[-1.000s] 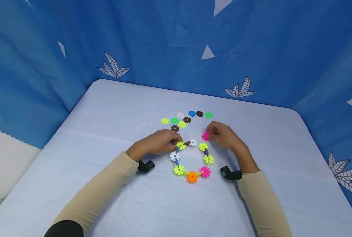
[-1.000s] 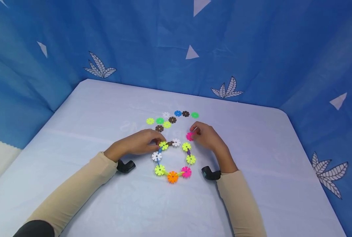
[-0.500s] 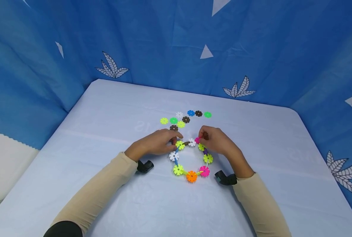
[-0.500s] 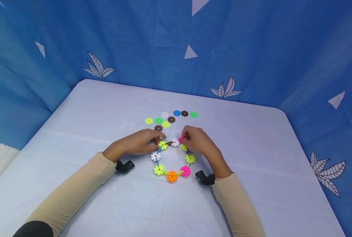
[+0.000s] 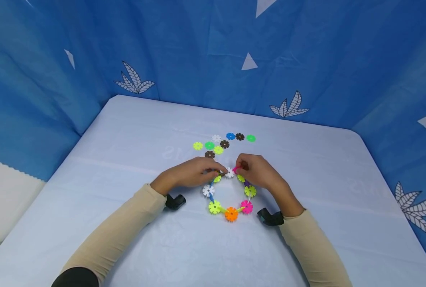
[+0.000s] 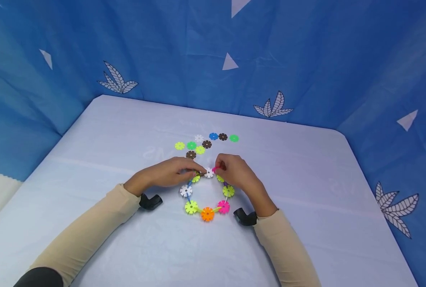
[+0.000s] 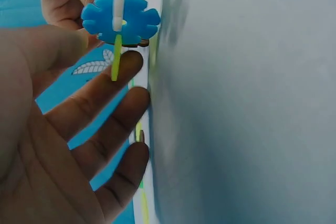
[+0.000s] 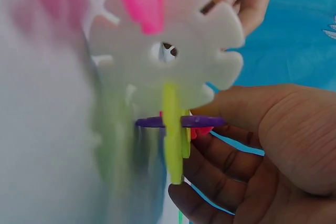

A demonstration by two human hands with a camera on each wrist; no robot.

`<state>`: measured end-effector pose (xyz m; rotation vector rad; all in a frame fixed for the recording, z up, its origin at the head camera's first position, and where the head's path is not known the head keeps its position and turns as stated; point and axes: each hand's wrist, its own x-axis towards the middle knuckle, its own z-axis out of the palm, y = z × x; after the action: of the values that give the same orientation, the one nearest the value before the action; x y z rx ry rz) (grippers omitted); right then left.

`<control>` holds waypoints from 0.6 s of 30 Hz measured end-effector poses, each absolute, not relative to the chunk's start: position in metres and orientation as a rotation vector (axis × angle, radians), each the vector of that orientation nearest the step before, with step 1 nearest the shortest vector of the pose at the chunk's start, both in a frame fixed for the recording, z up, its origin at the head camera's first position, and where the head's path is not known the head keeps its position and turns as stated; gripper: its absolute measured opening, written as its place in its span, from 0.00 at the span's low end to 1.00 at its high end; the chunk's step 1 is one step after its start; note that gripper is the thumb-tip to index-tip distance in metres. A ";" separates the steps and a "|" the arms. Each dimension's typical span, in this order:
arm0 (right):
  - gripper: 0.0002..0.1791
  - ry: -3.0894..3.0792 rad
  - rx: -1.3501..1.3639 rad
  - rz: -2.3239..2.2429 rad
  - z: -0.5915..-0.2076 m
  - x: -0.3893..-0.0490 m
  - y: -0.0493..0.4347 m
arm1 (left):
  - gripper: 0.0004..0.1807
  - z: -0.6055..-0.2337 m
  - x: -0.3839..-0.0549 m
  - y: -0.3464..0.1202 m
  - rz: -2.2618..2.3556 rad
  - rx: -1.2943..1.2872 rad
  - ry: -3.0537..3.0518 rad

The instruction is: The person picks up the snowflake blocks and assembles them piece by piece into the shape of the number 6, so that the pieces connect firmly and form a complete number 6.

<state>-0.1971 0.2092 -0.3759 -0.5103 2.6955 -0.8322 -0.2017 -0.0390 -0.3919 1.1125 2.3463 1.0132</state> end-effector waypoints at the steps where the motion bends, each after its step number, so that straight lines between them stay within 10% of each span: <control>1: 0.06 2.696 -0.521 -0.831 -0.376 -0.197 0.209 | 0.18 -0.392 -0.201 -0.039 1.017 1.119 2.346; 18: 0.06 2.714 -0.540 -0.775 -0.375 -0.195 0.204 | 0.16 -0.393 -0.203 -0.039 0.929 1.176 2.369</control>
<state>-0.1945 0.2044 -0.3750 -0.5403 2.7136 -0.7748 -0.2028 -0.0389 -0.3931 1.1758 2.3691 0.9292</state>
